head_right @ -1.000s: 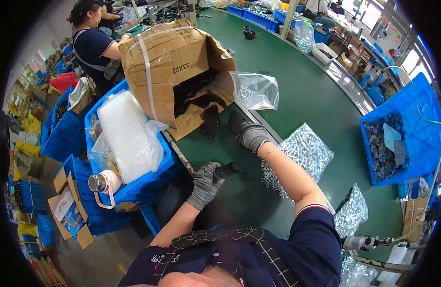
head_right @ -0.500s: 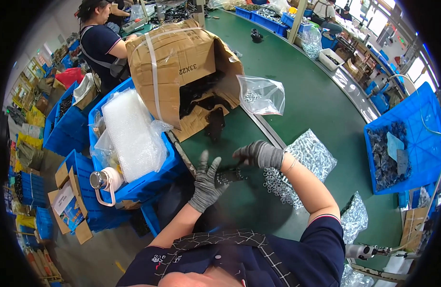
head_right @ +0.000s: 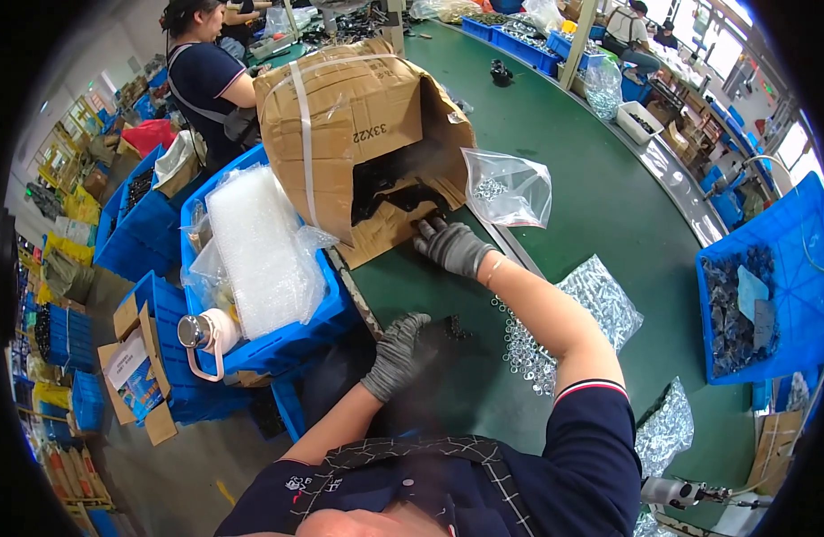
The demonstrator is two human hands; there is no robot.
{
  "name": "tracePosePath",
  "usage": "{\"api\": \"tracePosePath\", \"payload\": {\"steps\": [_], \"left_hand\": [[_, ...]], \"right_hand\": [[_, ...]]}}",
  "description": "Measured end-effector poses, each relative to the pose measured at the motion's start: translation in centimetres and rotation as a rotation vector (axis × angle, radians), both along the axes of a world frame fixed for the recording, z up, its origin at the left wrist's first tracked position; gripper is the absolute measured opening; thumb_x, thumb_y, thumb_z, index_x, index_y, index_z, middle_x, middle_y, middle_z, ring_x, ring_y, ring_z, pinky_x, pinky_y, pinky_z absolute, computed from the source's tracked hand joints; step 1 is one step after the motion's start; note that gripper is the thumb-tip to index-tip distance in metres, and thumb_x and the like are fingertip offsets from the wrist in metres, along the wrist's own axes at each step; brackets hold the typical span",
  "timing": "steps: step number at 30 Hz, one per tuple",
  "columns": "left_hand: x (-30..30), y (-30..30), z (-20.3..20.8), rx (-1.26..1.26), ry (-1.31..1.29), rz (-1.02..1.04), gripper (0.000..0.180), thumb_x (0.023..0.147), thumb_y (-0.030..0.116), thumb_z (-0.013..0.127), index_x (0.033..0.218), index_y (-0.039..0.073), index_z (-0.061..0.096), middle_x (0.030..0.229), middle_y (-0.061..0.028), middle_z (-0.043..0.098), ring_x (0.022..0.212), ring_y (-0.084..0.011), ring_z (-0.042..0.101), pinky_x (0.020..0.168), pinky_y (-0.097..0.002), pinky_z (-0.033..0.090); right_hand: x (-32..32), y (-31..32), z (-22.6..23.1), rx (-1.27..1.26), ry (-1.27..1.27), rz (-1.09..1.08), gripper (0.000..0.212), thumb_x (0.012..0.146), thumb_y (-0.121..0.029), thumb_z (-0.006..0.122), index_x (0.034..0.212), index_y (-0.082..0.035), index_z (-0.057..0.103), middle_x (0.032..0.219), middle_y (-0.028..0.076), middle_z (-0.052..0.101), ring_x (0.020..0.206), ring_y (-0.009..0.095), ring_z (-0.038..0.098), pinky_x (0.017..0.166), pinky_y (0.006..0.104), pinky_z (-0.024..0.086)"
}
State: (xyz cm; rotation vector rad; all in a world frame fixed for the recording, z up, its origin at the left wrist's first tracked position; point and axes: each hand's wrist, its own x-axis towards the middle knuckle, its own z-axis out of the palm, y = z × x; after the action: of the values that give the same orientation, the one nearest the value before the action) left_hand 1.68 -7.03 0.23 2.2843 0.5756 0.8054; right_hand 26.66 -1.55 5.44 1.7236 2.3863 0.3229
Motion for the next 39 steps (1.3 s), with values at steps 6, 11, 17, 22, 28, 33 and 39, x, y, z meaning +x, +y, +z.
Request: {"api": "tracePosePath", "payload": {"steps": [6, 11, 17, 22, 28, 33, 39], "left_hand": [[0.7, -0.3, 2.8, 0.116, -0.060, 0.124, 0.059, 0.065, 0.015, 0.080, 0.119, 0.010, 0.058, 0.126, -0.0178, 0.054, 0.119, -0.0359, 0.051, 0.102, -0.0452, 0.042], [0.2, 0.1, 2.9, 0.208, 0.017, 0.130, 0.059, 0.063, 0.012, 0.080, 0.119, 0.011, 0.059, 0.125, -0.0185, 0.054, 0.116, -0.0371, 0.052, 0.101, -0.0456, 0.042], [0.7, -0.2, 1.5, -0.130, 0.027, -0.047, 0.063, 0.066, 0.016, 0.079, 0.124, 0.008, 0.056, 0.122, -0.0198, 0.055, 0.115, -0.0372, 0.052, 0.102, -0.0463, 0.040], [0.2, -0.7, 0.6, 0.030, 0.004, 0.046, 0.066, 0.066, 0.018, 0.079, 0.126, 0.006, 0.054, 0.122, -0.0195, 0.055, 0.115, -0.0374, 0.052, 0.102, -0.0455, 0.040], [-0.5, -0.1, 3.7, 0.298, 0.075, 0.229, 0.070, 0.063, 0.020, 0.080, 0.126, 0.006, 0.053, 0.124, -0.0200, 0.053, 0.114, -0.0385, 0.052, 0.101, -0.0451, 0.041], [0.0, 0.8, 0.7, -0.003, -0.050, 0.005, 0.068, 0.063, 0.017, 0.080, 0.126, 0.006, 0.054, 0.123, -0.0209, 0.054, 0.114, -0.0391, 0.052, 0.102, -0.0446, 0.041], [0.6, 0.3, 1.1, -0.037, -0.009, -0.017, 0.070, 0.063, 0.016, 0.079, 0.127, 0.006, 0.053, 0.122, -0.0214, 0.054, 0.113, -0.0394, 0.053, 0.101, -0.0453, 0.042]], "right_hand": [[0.9, -5.9, 0.3, 0.133, 0.947, -0.179, 0.035, 0.085, -0.004, 0.055, 0.118, -0.013, 0.061, 0.125, 0.013, 0.061, 0.114, 0.030, 0.060, 0.092, 0.0368, 0.050], [-0.7, -7.2, 2.4, -0.605, 1.160, 0.035, 0.046, 0.078, -0.002, 0.067, 0.122, -0.011, 0.058, 0.121, 0.013, 0.063, 0.112, 0.030, 0.061, 0.092, 0.0367, 0.050], [-2.1, 0.1, 0.2, -0.034, 0.316, -0.525, 0.047, 0.085, -0.024, 0.065, 0.127, -0.008, 0.053, 0.110, 0.013, 0.067, 0.109, 0.032, 0.061, 0.091, 0.0407, 0.050], [-3.1, 4.2, 0.0, -0.044, 0.515, -0.849, 0.035, 0.090, -0.027, 0.057, 0.120, -0.008, 0.059, 0.094, 0.011, 0.068, 0.099, 0.031, 0.065, 0.086, 0.0395, 0.052], [0.3, 1.6, -3.8, -0.219, 0.862, -0.220, 0.019, 0.088, -0.019, 0.064, 0.102, -0.007, 0.069, 0.096, 0.010, 0.071, 0.090, 0.024, 0.067, 0.082, 0.0345, 0.052], [0.1, -4.4, 5.8, -0.543, 0.996, 0.127, 0.013, 0.083, -0.001, 0.062, 0.092, -0.004, 0.070, 0.096, 0.010, 0.071, 0.091, 0.016, 0.066, 0.080, 0.0286, 0.051], [1.5, 5.9, 0.7, 0.201, 0.371, -0.493, 0.043, 0.089, -0.013, 0.047, 0.132, -0.012, 0.051, 0.133, 0.021, 0.054, 0.115, 0.033, 0.059, 0.093, 0.0442, 0.050]]}}
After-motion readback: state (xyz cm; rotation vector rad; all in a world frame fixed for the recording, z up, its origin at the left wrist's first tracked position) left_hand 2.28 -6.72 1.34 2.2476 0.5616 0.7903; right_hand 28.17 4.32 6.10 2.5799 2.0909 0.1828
